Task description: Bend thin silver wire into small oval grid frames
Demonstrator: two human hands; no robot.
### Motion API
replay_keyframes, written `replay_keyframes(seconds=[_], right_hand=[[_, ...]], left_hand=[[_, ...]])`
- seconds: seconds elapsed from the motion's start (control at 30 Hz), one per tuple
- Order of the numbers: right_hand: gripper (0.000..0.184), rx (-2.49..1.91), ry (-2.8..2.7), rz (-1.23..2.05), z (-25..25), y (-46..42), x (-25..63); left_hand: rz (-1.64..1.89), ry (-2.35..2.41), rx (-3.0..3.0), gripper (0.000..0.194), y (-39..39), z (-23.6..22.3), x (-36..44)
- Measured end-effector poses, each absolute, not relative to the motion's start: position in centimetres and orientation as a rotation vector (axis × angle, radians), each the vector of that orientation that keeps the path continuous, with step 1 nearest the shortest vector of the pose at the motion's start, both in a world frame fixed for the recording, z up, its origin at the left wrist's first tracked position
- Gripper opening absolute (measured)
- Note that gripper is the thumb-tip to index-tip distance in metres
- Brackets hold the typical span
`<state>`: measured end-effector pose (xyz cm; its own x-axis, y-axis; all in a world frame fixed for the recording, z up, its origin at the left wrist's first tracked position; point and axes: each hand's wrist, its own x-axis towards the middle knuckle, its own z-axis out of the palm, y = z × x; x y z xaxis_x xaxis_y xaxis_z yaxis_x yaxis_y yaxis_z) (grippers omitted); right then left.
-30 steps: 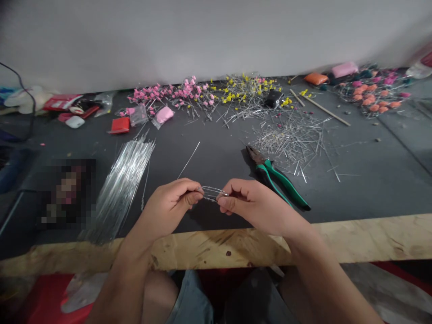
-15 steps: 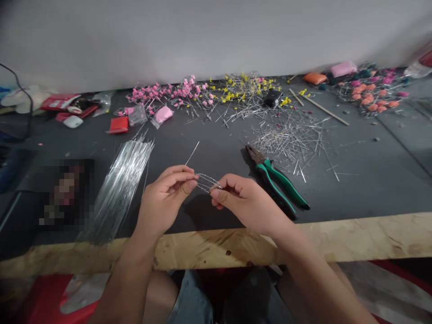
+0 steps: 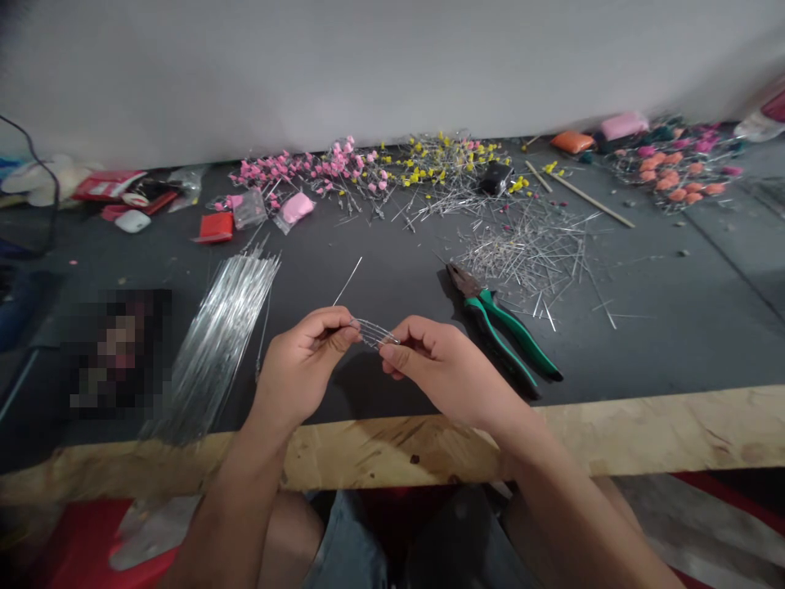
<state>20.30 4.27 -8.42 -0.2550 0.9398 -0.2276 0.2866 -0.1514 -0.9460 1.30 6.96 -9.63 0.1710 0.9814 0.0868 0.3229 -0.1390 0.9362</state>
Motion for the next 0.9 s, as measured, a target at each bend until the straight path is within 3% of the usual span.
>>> replay_keyframes(seconds=[0.53,0.9], right_hand=[[0.016,-1.189,-1.265,1.675,-8.2,4.2,20.6],[0.014,-1.138,-1.226,1.714,-8.0,4.3,20.4]], left_hand=[[1.042,0.908,0.852,0.009,6.5,-10.3,2.2],[1.116,0.78,0.739,0.006,6.5,-9.8,2.8]])
